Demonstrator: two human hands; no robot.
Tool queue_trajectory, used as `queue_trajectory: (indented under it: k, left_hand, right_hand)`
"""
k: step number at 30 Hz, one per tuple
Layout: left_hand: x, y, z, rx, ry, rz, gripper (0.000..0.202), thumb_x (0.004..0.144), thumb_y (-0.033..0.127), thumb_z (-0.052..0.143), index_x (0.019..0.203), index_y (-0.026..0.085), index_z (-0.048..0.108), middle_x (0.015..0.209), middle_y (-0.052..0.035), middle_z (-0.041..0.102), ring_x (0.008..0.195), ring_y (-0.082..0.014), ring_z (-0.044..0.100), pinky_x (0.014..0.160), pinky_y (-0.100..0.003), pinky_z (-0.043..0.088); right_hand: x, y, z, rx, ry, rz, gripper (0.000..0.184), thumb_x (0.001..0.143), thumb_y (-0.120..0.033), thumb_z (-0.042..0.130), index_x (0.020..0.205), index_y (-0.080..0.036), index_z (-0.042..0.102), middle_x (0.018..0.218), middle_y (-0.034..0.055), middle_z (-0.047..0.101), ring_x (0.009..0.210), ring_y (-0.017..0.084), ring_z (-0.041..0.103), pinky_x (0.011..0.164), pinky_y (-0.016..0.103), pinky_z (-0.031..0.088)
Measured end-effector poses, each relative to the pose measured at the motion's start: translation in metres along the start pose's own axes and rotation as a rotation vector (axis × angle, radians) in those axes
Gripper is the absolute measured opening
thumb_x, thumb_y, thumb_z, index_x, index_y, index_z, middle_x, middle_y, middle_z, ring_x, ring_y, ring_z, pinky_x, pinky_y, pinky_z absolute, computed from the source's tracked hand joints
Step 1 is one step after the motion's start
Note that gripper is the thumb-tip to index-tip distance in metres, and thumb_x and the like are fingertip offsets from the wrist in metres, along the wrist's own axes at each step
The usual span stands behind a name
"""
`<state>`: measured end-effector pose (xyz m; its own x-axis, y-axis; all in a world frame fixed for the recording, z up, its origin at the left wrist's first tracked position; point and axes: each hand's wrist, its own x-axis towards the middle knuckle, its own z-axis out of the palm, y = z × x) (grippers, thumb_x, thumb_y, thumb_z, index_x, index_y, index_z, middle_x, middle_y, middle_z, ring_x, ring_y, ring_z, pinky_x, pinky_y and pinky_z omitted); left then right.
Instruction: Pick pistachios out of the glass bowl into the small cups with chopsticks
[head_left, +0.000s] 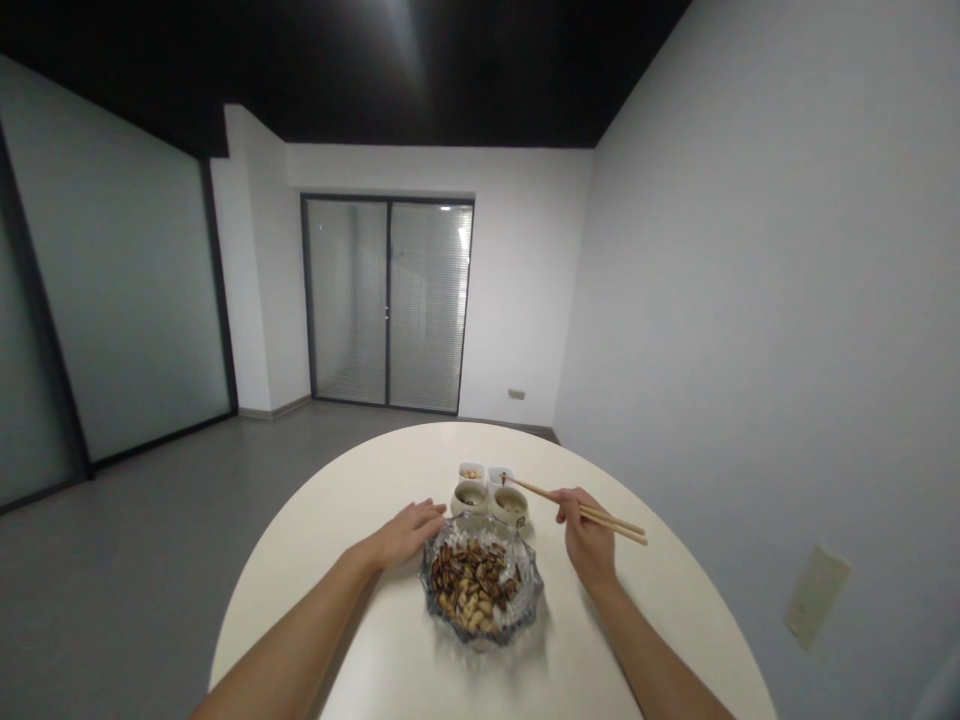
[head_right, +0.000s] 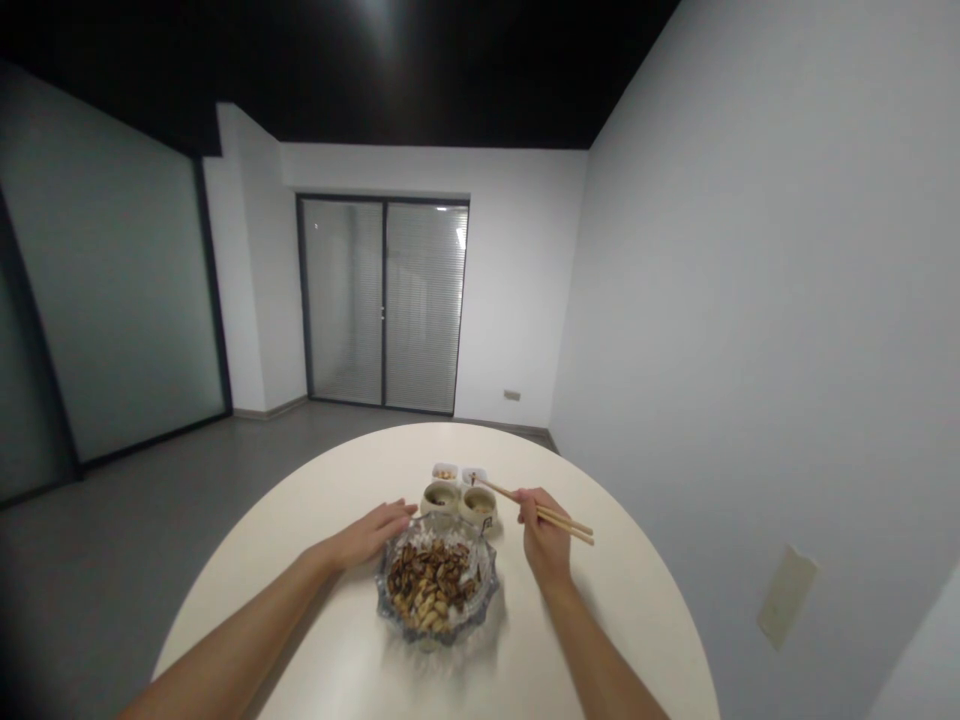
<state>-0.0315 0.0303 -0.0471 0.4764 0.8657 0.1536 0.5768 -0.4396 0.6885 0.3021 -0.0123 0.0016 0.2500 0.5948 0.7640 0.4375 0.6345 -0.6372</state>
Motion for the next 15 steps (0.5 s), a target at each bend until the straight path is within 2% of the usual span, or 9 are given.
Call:
queue_trajectory:
  k: [7,15]
  left_hand:
    - [0.001,-0.001,0.001,-0.009,0.001,-0.006,0.074,0.098,0.080,0.041,0.140,0.026,0.071,0.163,-0.0086,0.053,0.159,-0.0365,0.034,0.134,-0.055,0.013]
    - [0.000,0.001,0.000,-0.021,0.007,0.007,0.072,0.099,0.078,0.041,0.141,0.027,0.071,0.162,-0.0081,0.054,0.158,-0.0382,0.035,0.133,-0.058,0.013]
  right_hand:
    - [0.003,0.020,-0.001,-0.040,0.039,0.003,0.061,0.097,-0.074,0.055,0.073,-0.022,0.075,0.060,0.0011,0.062,0.058,0.021,0.059,0.059,0.032,0.048]
    - [0.000,0.033,0.004,-0.052,-0.036,-0.017,0.056,0.099,-0.069,0.056,0.076,-0.022,0.078,0.064,0.0025,0.066,0.062,0.021,0.062,0.062,0.033,0.049]
